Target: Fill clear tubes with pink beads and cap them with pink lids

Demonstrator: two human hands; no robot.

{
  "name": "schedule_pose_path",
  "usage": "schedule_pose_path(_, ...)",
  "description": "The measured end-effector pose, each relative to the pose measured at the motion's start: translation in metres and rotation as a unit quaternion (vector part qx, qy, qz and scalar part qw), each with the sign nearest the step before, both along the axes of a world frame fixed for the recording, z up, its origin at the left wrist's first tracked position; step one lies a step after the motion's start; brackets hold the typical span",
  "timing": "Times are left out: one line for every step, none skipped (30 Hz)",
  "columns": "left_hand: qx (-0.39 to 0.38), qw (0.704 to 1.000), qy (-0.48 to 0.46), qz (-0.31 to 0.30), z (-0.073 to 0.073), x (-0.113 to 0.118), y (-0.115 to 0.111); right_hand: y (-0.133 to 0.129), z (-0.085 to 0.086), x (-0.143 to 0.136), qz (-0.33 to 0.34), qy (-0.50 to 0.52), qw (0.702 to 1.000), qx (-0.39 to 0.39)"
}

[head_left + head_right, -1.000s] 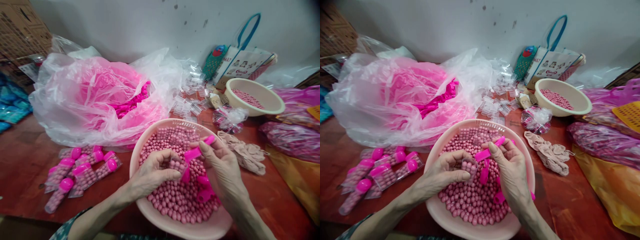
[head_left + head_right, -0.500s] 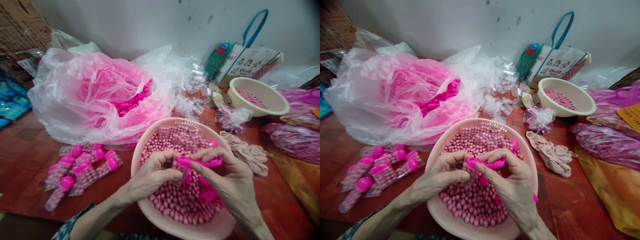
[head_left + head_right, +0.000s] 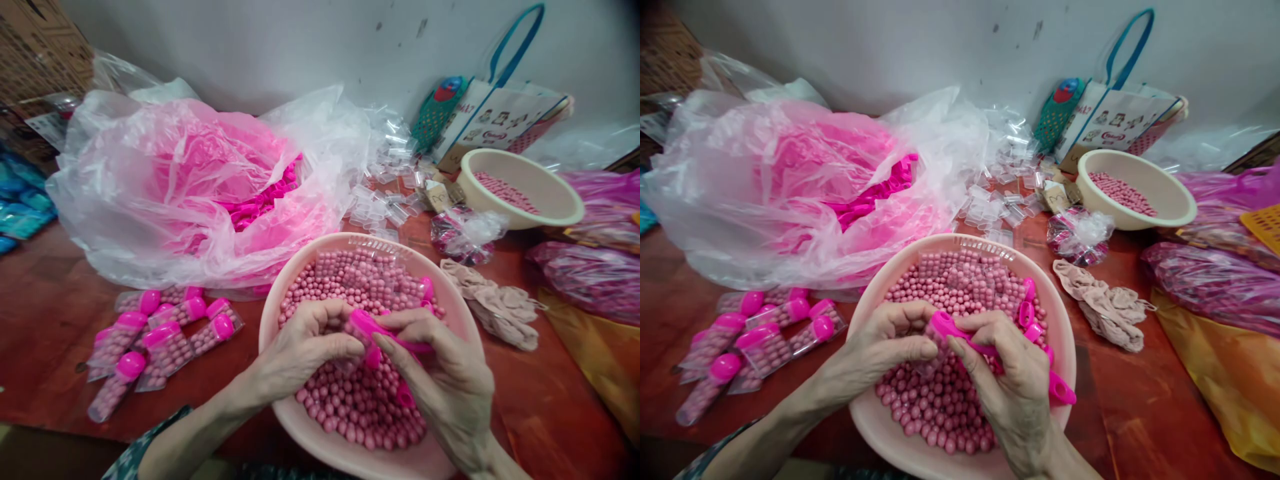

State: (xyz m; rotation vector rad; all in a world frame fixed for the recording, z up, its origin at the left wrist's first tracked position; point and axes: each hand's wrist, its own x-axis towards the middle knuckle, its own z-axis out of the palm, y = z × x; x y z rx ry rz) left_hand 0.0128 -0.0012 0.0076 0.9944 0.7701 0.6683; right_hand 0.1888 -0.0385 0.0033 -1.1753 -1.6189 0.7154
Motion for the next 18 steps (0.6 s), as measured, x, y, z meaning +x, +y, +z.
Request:
schedule_pose_path(-0.017,1.000,-0.001,-0.003,0.001,-0.001,0.001,0.000,0.000,0.000,0.005,-0.007,1.000,0.006)
schedule_pose_path(-0.035,0.999,-0.002,-0.009,0.001,-0.001,0.002,-0.001,0.001,0.000,0.009,-0.010,1.000,0.008)
schedule_pose_path(-0.054,0.998,-0.004,-0.015,0.001,-0.002,0.002,-0.001,0.001,0.000,0.010,-0.010,1.000,0.009)
schedule_pose_path(-0.069,0.997,-0.005,-0.019,0.002,-0.002,0.002,-0.001,0.003,0.000,0.011,-0.009,1.000,0.013)
schedule_pose_path(-0.077,0.997,-0.004,-0.022,0.002,-0.002,0.002,-0.002,0.004,-0.001,0.011,-0.009,1.000,0.021)
schedule_pose_path(-0.073,0.997,0.001,-0.022,0.002,-0.003,0.002,-0.003,0.004,-0.001,0.012,-0.015,0.999,0.030)
schedule_pose_path(-0.057,0.998,0.009,-0.017,0.002,-0.003,0.001,-0.004,0.004,-0.001,0.015,-0.024,0.999,0.039)
schedule_pose_path(-0.036,0.999,0.018,-0.010,0.002,-0.003,0.001,-0.005,0.004,-0.001,0.018,-0.035,0.998,0.047)
schedule_pose_path(-0.016,1.000,0.026,-0.004,0.002,-0.003,0.000,-0.006,0.002,-0.001,0.021,-0.046,0.997,0.053)
schedule_pose_path(-0.002,1.000,0.029,0.001,0.002,-0.002,-0.001,-0.007,0.000,0.000,0.022,-0.057,0.997,0.056)
schedule_pose_path(0.004,1.000,0.028,0.004,0.002,-0.002,-0.002,-0.008,-0.002,0.001,0.020,-0.068,0.996,0.059)
schedule_pose_path(0.000,1.000,0.023,0.006,0.002,-0.002,-0.003,-0.009,-0.004,0.001,0.015,-0.078,0.995,0.059)
schedule_pose_path(-0.012,1.000,0.018,0.007,0.002,-0.001,-0.004,-0.010,-0.006,0.002,0.008,-0.087,0.994,0.060)
schedule_pose_path(-0.023,1.000,0.014,0.006,0.002,0.000,-0.006,-0.011,-0.007,0.002,0.000,-0.098,0.993,0.058)
schedule_pose_path(-0.026,1.000,0.012,0.003,0.002,0.000,-0.007,-0.012,-0.008,0.001,-0.011,-0.111,0.992,0.057)
schedule_pose_path(-0.023,1.000,0.011,0.000,0.002,0.000,-0.008,-0.013,-0.009,-0.001,-0.021,-0.125,0.991,0.052)
schedule_pose_path(-0.013,1.000,0.012,-0.002,0.002,0.001,-0.009,-0.015,-0.009,-0.002,-0.028,-0.139,0.989,0.038)
schedule_pose_path(0.000,1.000,0.011,0.000,0.002,0.001,-0.009,-0.016,-0.009,-0.005,-0.034,-0.153,0.987,0.017)
